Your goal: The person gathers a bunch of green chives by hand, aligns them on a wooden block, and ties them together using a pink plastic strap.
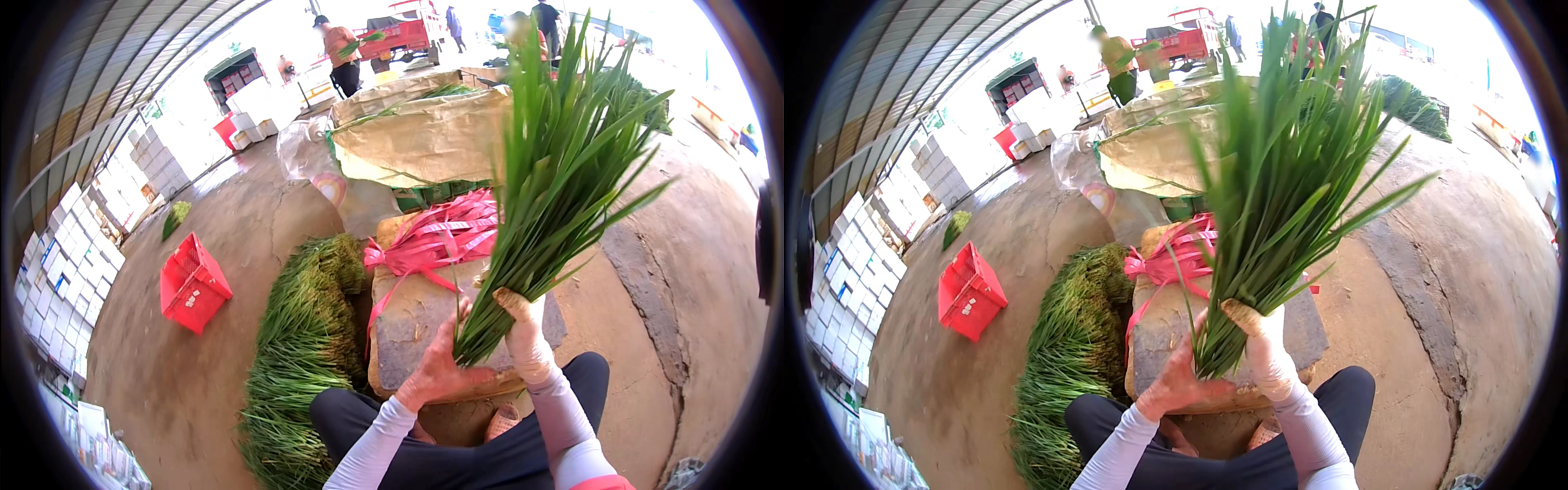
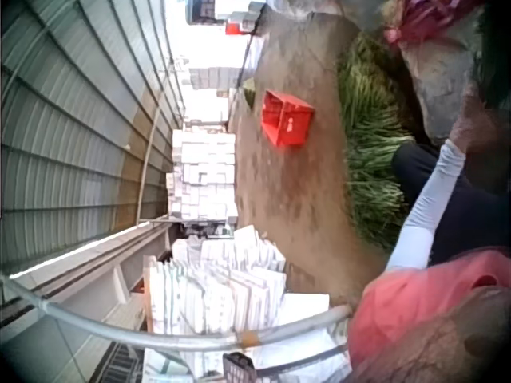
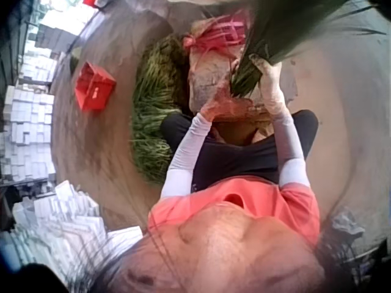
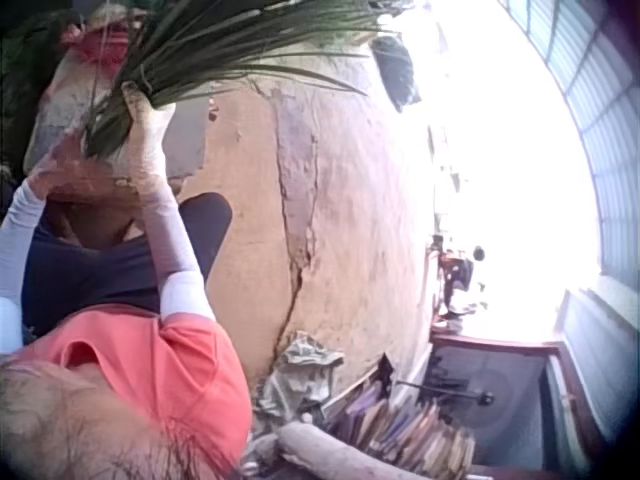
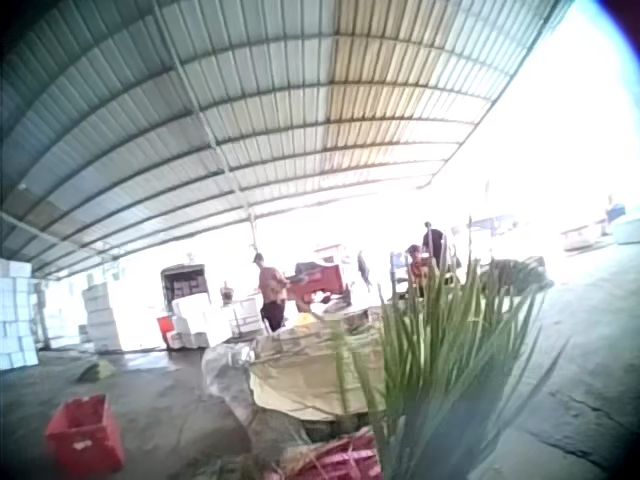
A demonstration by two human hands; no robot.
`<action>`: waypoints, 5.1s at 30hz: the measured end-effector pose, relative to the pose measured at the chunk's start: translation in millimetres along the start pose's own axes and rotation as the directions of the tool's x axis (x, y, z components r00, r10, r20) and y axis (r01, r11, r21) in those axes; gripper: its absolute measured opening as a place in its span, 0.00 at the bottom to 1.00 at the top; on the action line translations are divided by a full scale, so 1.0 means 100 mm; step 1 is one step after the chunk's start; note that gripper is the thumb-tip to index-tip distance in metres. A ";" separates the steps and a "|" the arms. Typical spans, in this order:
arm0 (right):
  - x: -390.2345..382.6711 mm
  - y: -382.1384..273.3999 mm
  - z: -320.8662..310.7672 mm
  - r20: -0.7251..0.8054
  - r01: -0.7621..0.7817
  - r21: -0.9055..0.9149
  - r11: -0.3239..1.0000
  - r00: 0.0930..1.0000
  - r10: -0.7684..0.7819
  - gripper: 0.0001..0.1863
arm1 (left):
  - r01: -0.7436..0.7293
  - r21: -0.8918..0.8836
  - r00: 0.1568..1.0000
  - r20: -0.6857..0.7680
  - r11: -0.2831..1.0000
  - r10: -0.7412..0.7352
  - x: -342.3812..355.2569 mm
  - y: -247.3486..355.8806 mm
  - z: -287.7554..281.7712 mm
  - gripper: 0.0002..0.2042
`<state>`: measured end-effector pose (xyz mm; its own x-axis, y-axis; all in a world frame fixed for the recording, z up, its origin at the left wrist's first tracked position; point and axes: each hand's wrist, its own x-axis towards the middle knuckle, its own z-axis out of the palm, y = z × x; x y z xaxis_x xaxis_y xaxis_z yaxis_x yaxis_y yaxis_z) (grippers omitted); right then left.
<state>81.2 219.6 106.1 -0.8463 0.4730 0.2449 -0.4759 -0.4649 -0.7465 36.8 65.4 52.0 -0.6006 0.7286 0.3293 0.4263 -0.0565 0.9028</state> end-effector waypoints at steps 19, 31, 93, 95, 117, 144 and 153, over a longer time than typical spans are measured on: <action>0.09 0.32 0.01 -0.025 -0.164 -0.081 0.983 0.986 0.163 0.17 | -0.024 0.110 0.941 -0.334 0.994 0.059 0.39 -0.26 0.24 0.38; 0.30 -0.01 0.41 0.067 -0.043 -0.152 0.987 0.996 0.053 0.23 | -0.130 0.017 0.873 -0.472 0.991 0.122 0.47 -0.23 0.28 0.31; 0.11 0.49 -0.07 -0.009 -0.193 -0.714 0.673 0.964 0.267 0.08 | -0.602 -0.684 0.617 -0.726 0.411 -0.304 -0.43 -0.37 -1.56 0.11; 0.09 0.34 -0.24 -0.044 -0.291 -0.459 0.840 0.951 0.305 0.05 | -0.601 -0.685 0.627 -0.723 0.412 -0.289 -0.45 -0.37 -1.56 0.12; -0.71 0.86 0.31 -0.126 -0.588 0.080 0.805 0.795 0.594 0.13 | -0.561 -0.699 0.749 -0.657 0.445 -0.087 -0.31 -0.27 -1.29 0.17; -0.61 0.77 -0.13 0.024 0.060 -0.696 0.715 0.998 -0.060 0.08 | -0.521 -0.717 0.822 -0.567 0.462 0.046 -0.24 -0.16 -1.09 0.17; -0.76 0.53 -0.06 -0.053 0.070 -0.566 0.821 0.991 -0.121 0.05 | -0.552 -0.676 0.798 -0.599 0.489 0.073 -0.31 -0.13 -1.19 0.17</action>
<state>121.9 163.4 44.1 -0.7683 0.5652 0.3004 -0.3148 0.0750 -0.9462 -30.4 -37.4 63.1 -0.8532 0.1683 0.4937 0.0829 -0.8908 0.4468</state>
